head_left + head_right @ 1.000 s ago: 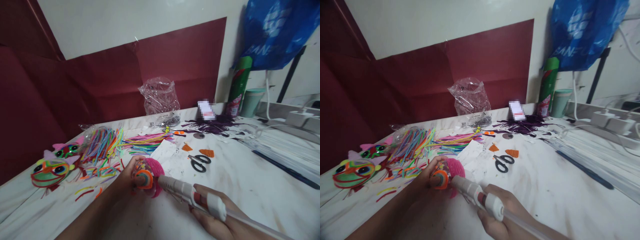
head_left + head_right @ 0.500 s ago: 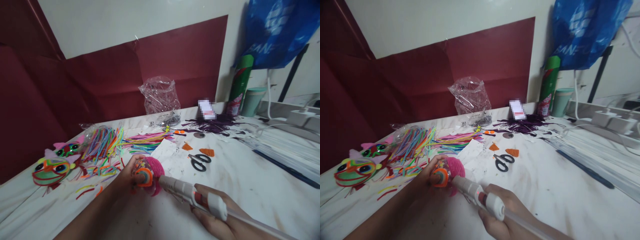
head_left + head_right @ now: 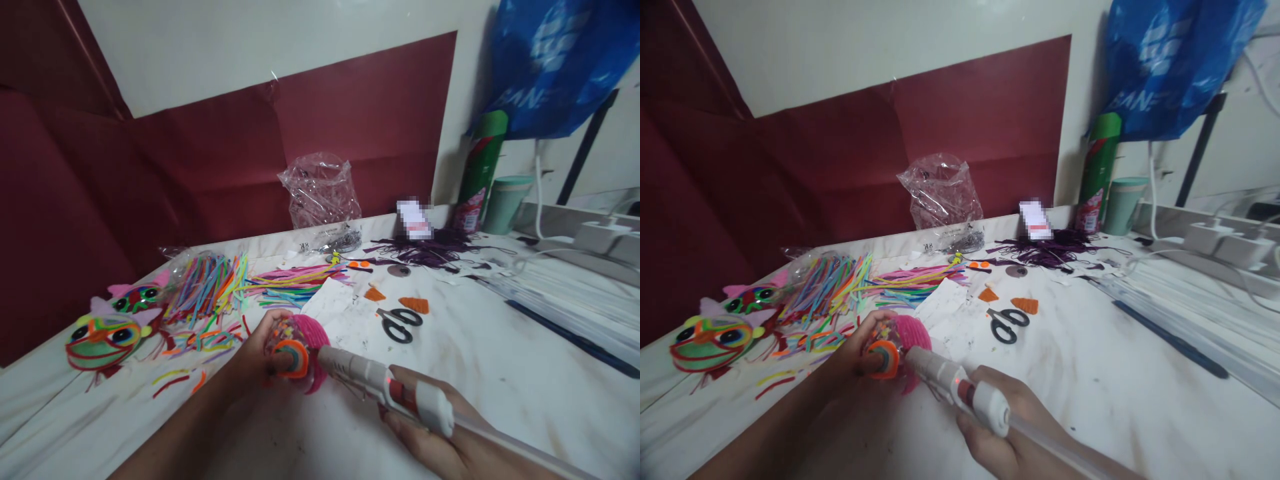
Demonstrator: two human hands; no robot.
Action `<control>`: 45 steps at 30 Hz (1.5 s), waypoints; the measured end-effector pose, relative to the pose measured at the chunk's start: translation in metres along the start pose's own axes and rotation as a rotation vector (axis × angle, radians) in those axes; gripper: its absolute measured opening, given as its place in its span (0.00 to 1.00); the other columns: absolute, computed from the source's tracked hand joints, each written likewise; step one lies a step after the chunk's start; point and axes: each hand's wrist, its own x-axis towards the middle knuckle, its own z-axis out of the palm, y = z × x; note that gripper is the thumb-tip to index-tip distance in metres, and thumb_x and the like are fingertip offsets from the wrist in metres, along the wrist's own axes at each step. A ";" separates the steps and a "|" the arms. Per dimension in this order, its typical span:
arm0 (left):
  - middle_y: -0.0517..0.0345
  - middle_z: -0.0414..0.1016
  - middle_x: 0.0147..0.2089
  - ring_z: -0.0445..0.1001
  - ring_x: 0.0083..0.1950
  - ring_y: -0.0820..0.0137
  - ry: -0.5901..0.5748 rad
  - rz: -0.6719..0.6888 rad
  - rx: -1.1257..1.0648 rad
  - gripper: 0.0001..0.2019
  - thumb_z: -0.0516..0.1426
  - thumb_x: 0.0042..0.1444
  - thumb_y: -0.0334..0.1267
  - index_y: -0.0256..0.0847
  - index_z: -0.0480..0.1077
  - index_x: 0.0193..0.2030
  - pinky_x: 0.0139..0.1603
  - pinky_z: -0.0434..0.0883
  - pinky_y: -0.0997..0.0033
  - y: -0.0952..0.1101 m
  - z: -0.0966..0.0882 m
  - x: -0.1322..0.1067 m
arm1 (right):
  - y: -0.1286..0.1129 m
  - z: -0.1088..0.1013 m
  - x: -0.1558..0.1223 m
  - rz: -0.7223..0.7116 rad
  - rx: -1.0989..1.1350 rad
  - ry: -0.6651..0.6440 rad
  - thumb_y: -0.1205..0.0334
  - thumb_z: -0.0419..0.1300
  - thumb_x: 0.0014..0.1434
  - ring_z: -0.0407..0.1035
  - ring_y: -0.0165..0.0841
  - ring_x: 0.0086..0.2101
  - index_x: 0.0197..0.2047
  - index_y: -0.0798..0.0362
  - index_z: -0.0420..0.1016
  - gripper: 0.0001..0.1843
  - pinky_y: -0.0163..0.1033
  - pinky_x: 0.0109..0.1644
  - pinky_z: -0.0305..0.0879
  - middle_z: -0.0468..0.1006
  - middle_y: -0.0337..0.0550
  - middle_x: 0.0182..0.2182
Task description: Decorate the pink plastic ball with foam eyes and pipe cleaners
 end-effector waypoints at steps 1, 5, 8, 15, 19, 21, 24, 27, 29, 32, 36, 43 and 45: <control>0.59 0.72 0.37 0.71 0.31 0.70 -0.004 0.002 -0.004 0.37 0.68 0.37 0.54 0.43 0.59 0.51 0.30 0.66 0.74 -0.001 0.000 0.000 | 0.000 0.000 0.000 0.003 0.002 0.005 0.57 0.53 0.53 0.74 0.35 0.25 0.28 0.47 0.74 0.09 0.33 0.31 0.74 0.79 0.39 0.25; 0.57 0.72 0.39 0.72 0.33 0.69 -0.002 0.010 -0.008 0.37 0.68 0.37 0.54 0.43 0.58 0.52 0.31 0.67 0.73 -0.002 -0.001 0.000 | -0.002 -0.001 -0.003 0.002 -0.010 -0.014 0.58 0.53 0.53 0.75 0.36 0.27 0.29 0.46 0.74 0.09 0.34 0.32 0.74 0.80 0.39 0.26; 0.57 0.72 0.37 0.72 0.32 0.68 0.004 -0.016 -0.002 0.38 0.67 0.37 0.56 0.43 0.58 0.51 0.30 0.67 0.72 -0.001 0.000 0.000 | -0.003 -0.002 -0.004 -0.001 -0.027 -0.026 0.58 0.53 0.53 0.75 0.37 0.28 0.29 0.46 0.75 0.10 0.35 0.32 0.74 0.80 0.39 0.27; 0.59 0.71 0.34 0.69 0.27 0.71 0.013 -0.046 0.038 0.40 0.66 0.36 0.59 0.43 0.57 0.52 0.26 0.64 0.74 -0.001 0.000 0.001 | 0.002 0.000 -0.003 -0.006 -0.004 -0.021 0.57 0.54 0.54 0.76 0.37 0.30 0.33 0.46 0.76 0.10 0.34 0.33 0.75 0.80 0.39 0.26; 0.61 0.70 0.33 0.67 0.26 0.72 0.025 -0.072 0.038 0.43 0.66 0.32 0.61 0.42 0.56 0.51 0.26 0.64 0.73 0.000 0.001 0.002 | 0.004 -0.001 -0.003 -0.052 -0.010 -0.048 0.59 0.53 0.54 0.75 0.35 0.27 0.31 0.47 0.75 0.09 0.33 0.31 0.75 0.80 0.39 0.26; 0.62 0.70 0.31 0.66 0.25 0.73 0.032 -0.091 0.051 0.43 0.66 0.32 0.61 0.42 0.55 0.51 0.25 0.63 0.74 0.001 0.002 0.002 | 0.004 -0.002 -0.003 -0.072 -0.019 -0.040 0.60 0.53 0.54 0.74 0.34 0.25 0.31 0.47 0.75 0.09 0.33 0.31 0.75 0.80 0.39 0.26; 0.62 0.70 0.32 0.66 0.26 0.73 0.036 -0.086 0.086 0.42 0.66 0.34 0.60 0.42 0.55 0.52 0.26 0.62 0.74 0.002 0.001 0.002 | 0.003 -0.003 -0.003 -0.090 -0.029 -0.035 0.61 0.52 0.54 0.75 0.35 0.26 0.32 0.47 0.75 0.10 0.34 0.30 0.75 0.80 0.39 0.27; 0.60 0.71 0.35 0.67 0.29 0.71 0.029 -0.077 0.116 0.40 0.65 0.37 0.58 0.43 0.54 0.53 0.28 0.63 0.73 0.000 -0.002 0.001 | 0.003 -0.003 -0.002 -0.107 -0.015 -0.032 0.60 0.52 0.55 0.75 0.36 0.27 0.34 0.46 0.76 0.11 0.34 0.32 0.75 0.80 0.40 0.27; 0.60 0.71 0.35 0.67 0.30 0.71 0.032 -0.081 0.132 0.39 0.65 0.38 0.56 0.43 0.54 0.53 0.28 0.63 0.73 -0.001 -0.004 0.001 | 0.004 -0.002 -0.001 -0.105 0.000 -0.030 0.59 0.52 0.55 0.75 0.36 0.26 0.34 0.46 0.76 0.11 0.34 0.32 0.75 0.80 0.39 0.26; 0.61 0.70 0.34 0.66 0.28 0.72 0.033 -0.084 0.132 0.39 0.65 0.39 0.54 0.43 0.53 0.53 0.27 0.62 0.74 -0.001 -0.004 0.001 | 0.005 -0.001 -0.001 -0.095 0.003 -0.032 0.59 0.53 0.55 0.74 0.36 0.26 0.34 0.46 0.77 0.10 0.34 0.32 0.75 0.80 0.39 0.26; 0.63 0.69 0.32 0.65 0.27 0.74 0.031 -0.071 0.127 0.38 0.66 0.38 0.54 0.43 0.55 0.53 0.26 0.61 0.75 0.000 -0.004 0.001 | 0.005 -0.002 -0.002 -0.093 -0.004 -0.028 0.60 0.52 0.55 0.75 0.36 0.26 0.35 0.46 0.77 0.11 0.35 0.30 0.75 0.80 0.39 0.27; 0.60 0.71 0.34 0.71 0.30 0.68 0.012 -0.081 0.066 0.37 0.66 0.40 0.51 0.43 0.56 0.54 0.28 0.65 0.72 -0.002 -0.004 0.001 | 0.001 -0.005 -0.001 -0.118 -0.009 -0.034 0.63 0.53 0.53 0.76 0.35 0.27 0.35 0.45 0.76 0.11 0.33 0.30 0.74 0.80 0.37 0.27; 0.60 0.71 0.33 0.71 0.30 0.68 0.014 -0.074 0.066 0.37 0.66 0.39 0.52 0.43 0.56 0.54 0.28 0.65 0.72 -0.001 -0.003 0.001 | 0.003 -0.004 0.000 -0.119 -0.014 -0.039 0.63 0.52 0.53 0.75 0.34 0.25 0.33 0.46 0.75 0.10 0.32 0.29 0.74 0.80 0.37 0.26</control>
